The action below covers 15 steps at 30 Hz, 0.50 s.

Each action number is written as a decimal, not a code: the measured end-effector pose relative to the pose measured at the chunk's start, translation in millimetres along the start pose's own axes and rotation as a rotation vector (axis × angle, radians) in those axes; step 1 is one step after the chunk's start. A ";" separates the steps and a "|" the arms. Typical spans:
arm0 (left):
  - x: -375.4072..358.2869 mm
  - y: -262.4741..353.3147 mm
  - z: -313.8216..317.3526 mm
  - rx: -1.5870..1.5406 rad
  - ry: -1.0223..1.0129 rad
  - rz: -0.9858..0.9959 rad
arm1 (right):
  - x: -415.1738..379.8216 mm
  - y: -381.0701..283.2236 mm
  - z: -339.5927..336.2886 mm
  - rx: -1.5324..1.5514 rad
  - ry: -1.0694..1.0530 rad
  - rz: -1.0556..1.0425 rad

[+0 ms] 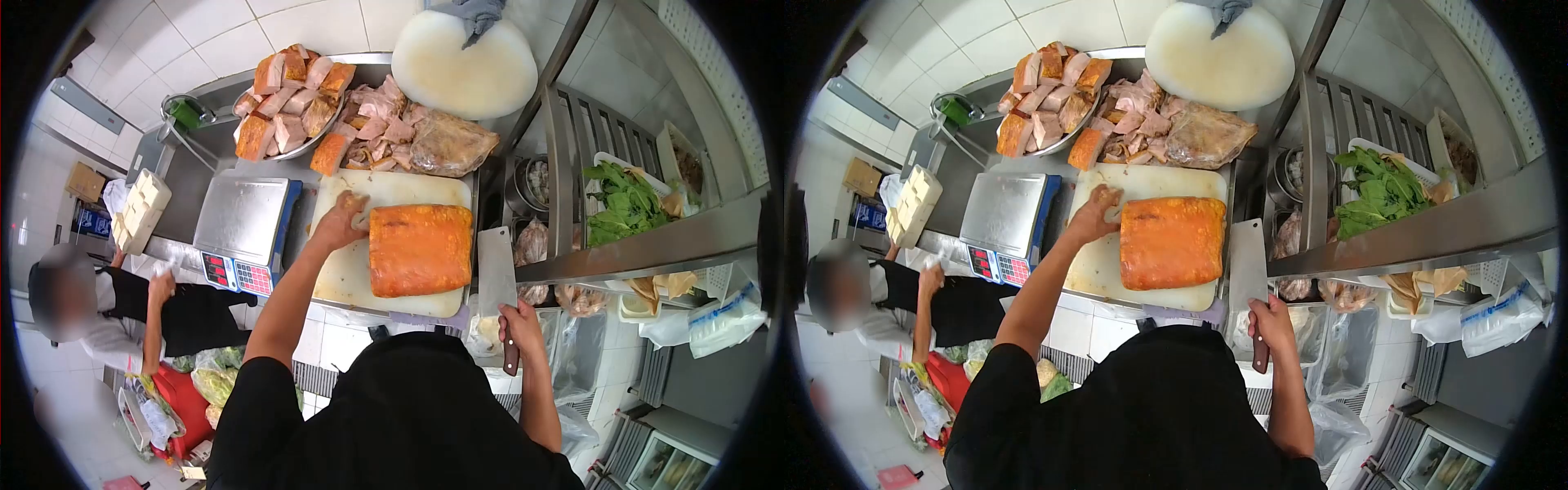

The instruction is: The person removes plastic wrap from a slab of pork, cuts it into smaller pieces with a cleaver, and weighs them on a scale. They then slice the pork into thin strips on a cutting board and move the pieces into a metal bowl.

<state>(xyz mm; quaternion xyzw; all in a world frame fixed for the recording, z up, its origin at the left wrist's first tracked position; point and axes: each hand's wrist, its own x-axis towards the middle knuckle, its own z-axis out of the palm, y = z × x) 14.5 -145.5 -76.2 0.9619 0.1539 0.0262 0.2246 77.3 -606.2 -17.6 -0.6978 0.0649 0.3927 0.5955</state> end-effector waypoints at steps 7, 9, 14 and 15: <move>90.3 -49.4 34.6 0.093 0.086 0.010 | -18.9 31.8 3.8 0.009 0.092 0.010; 133.3 -37.3 19.3 -0.019 0.392 0.048 | -25.8 31.8 8.0 -0.018 0.121 0.021; 184.2 30.7 -62.5 -0.144 0.292 0.212 | -36.9 33.8 10.7 -0.075 0.100 -0.004; 180.8 29.5 -62.6 -0.142 0.293 0.213 | -38.4 35.1 10.7 -0.080 0.106 -0.018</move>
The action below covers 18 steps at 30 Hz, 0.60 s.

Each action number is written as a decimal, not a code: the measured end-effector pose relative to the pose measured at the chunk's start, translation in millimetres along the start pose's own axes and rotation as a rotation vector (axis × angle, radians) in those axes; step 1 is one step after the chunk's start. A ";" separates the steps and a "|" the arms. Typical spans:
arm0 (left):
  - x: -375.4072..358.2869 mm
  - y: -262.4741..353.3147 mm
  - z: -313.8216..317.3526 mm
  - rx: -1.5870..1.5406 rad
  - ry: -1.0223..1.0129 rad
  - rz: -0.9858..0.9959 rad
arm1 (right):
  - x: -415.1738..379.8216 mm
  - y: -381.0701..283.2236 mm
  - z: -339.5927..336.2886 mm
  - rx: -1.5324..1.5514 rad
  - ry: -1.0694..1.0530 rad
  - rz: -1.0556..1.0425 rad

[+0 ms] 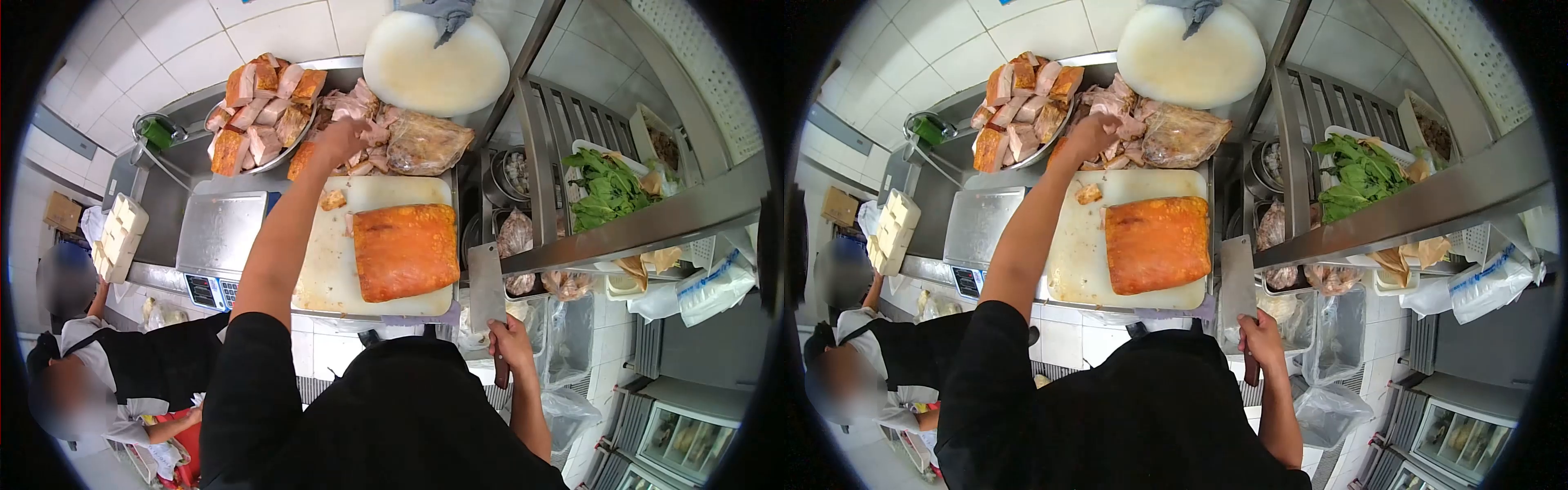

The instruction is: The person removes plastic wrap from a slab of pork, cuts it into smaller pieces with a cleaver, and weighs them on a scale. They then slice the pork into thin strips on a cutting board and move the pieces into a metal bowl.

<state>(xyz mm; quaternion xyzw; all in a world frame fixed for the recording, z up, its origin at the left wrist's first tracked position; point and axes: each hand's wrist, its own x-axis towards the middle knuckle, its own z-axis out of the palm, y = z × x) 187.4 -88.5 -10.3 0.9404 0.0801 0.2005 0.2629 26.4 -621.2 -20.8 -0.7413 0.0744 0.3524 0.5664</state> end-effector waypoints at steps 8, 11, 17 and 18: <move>-173.9 -10.8 28.6 0.443 -0.460 0.032 | 3.0 18.7 -5.6 0.027 0.035 0.006; -197.9 -0.1 30.4 0.355 -0.385 -0.198 | 11.2 22.6 -3.9 0.030 0.009 0.007; -211.0 7.5 44.4 0.159 -0.222 -0.318 | 25.8 12.2 -3.7 -0.024 -0.052 -0.010; -209.4 8.4 44.9 0.151 -0.218 -0.316 | 28.1 10.9 -2.1 -0.028 -0.058 -0.003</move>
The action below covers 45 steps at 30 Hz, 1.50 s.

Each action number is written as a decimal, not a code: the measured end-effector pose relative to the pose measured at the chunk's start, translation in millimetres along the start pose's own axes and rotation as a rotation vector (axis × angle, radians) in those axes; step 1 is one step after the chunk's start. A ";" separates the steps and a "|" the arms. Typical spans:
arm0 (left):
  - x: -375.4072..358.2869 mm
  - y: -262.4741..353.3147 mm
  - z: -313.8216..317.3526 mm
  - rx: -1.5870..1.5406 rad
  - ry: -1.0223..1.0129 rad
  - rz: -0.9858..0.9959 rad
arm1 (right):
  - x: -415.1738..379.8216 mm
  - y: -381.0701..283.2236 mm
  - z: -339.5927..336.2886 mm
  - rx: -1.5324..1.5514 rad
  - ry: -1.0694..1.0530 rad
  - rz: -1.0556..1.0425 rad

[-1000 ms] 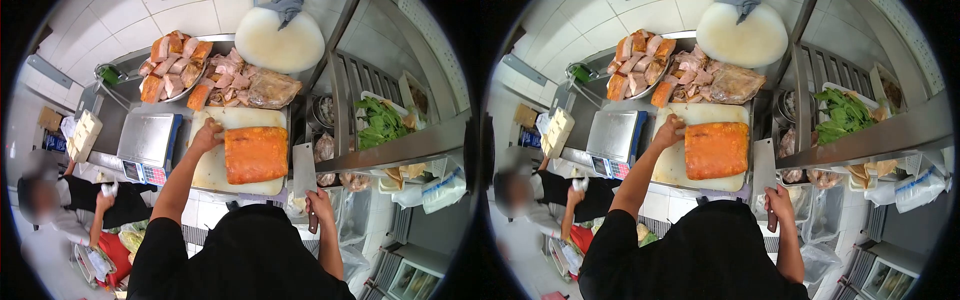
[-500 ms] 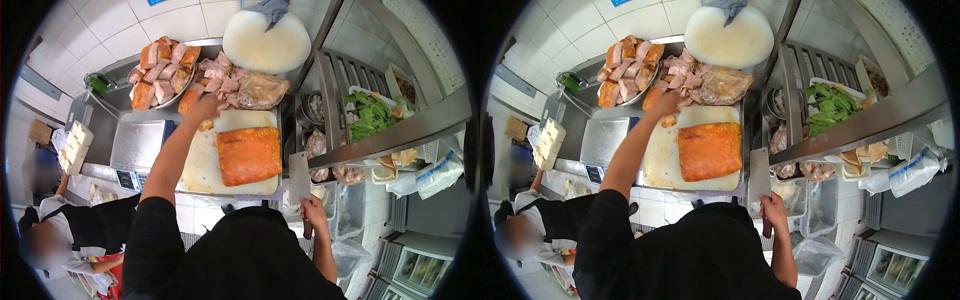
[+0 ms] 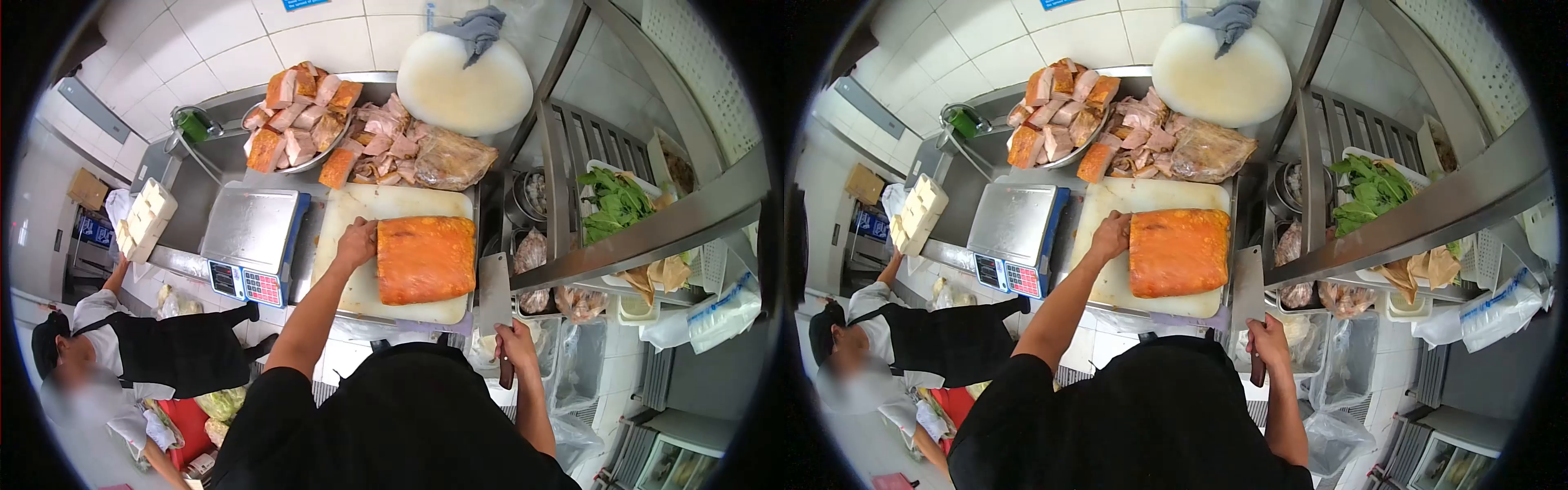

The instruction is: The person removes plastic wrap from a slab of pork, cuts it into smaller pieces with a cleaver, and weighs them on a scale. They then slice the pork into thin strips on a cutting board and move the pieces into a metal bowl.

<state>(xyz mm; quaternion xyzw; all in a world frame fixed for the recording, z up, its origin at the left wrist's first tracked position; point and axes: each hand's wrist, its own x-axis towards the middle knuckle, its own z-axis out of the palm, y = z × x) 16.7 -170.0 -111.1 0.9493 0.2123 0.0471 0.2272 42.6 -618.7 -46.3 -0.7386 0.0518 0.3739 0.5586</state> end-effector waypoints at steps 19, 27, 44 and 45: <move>39.8 -24.9 11.2 0.070 -0.367 -0.126 | -3.7 17.1 12.3 0.013 -0.041 -0.080; 21.2 19.5 -20.1 0.278 -0.296 -0.055 | -0.8 12.3 8.8 -0.062 0.007 -0.121; -61.1 16.5 15.7 0.303 0.156 0.013 | -8.9 6.3 14.1 -0.111 0.013 -0.089; -69.5 14.5 15.1 0.271 0.160 0.039 | -10.4 7.7 13.9 -0.109 0.022 -0.103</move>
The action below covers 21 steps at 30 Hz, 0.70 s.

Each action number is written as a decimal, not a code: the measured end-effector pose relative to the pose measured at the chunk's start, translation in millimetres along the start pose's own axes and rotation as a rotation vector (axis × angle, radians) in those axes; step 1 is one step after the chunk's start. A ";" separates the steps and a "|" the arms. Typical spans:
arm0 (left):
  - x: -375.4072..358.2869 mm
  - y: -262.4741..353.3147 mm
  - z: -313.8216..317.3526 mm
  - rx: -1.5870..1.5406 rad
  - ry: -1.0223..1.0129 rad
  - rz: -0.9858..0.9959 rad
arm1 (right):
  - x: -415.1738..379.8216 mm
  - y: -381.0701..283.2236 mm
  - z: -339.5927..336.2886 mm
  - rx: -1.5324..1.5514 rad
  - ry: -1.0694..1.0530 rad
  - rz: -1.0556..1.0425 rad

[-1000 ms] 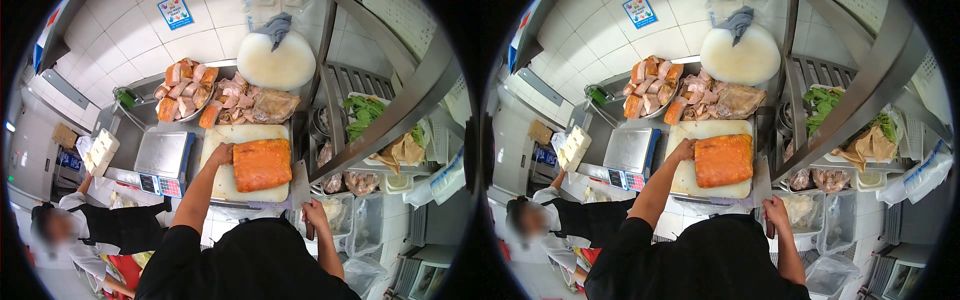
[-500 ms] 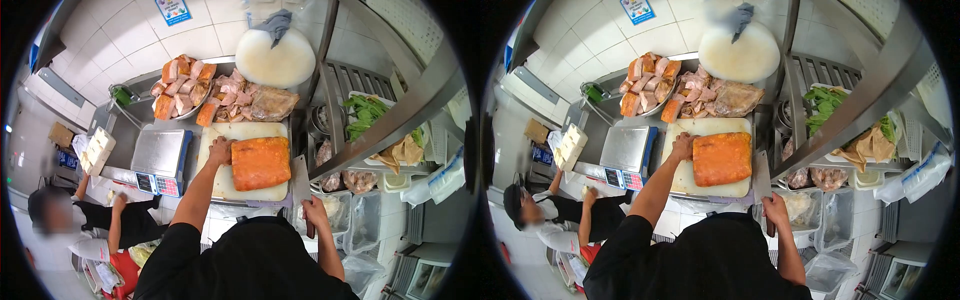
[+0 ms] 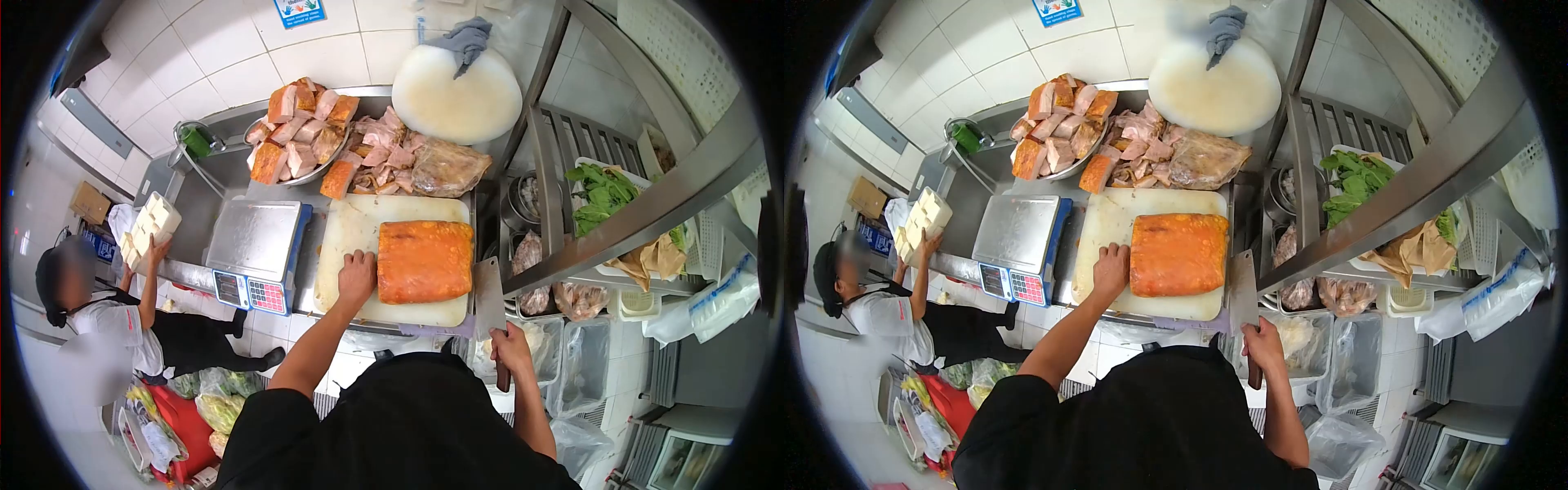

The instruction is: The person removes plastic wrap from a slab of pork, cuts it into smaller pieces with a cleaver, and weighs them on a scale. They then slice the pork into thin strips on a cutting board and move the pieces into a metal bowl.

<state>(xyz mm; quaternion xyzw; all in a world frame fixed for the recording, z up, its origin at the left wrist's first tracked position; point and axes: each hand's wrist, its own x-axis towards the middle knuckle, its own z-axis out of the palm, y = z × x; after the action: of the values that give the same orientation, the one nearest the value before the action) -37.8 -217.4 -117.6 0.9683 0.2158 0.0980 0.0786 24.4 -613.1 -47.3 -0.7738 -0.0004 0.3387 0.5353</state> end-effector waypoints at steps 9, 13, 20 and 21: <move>119.9 -59.2 6.3 -0.346 -0.050 -0.421 | 2.6 1.7 5.3 0.028 -0.018 -0.030; 226.8 -32.3 -92.6 -0.870 0.249 -0.245 | 5.3 3.7 5.3 0.033 -0.014 0.003; 210.5 42.3 -127.9 -0.516 0.171 -0.111 | 2.6 5.6 1.9 0.019 -0.007 -0.033; 202.3 38.2 -106.7 -0.308 -0.156 -0.208 | 2.4 2.9 2.4 0.016 -0.007 -0.030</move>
<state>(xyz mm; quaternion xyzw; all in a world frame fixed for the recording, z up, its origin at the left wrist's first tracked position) 133.2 -152.2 24.7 0.9219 0.2905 0.0459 0.2521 23.9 -611.4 -51.4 -0.7682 -0.0112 0.3332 0.5466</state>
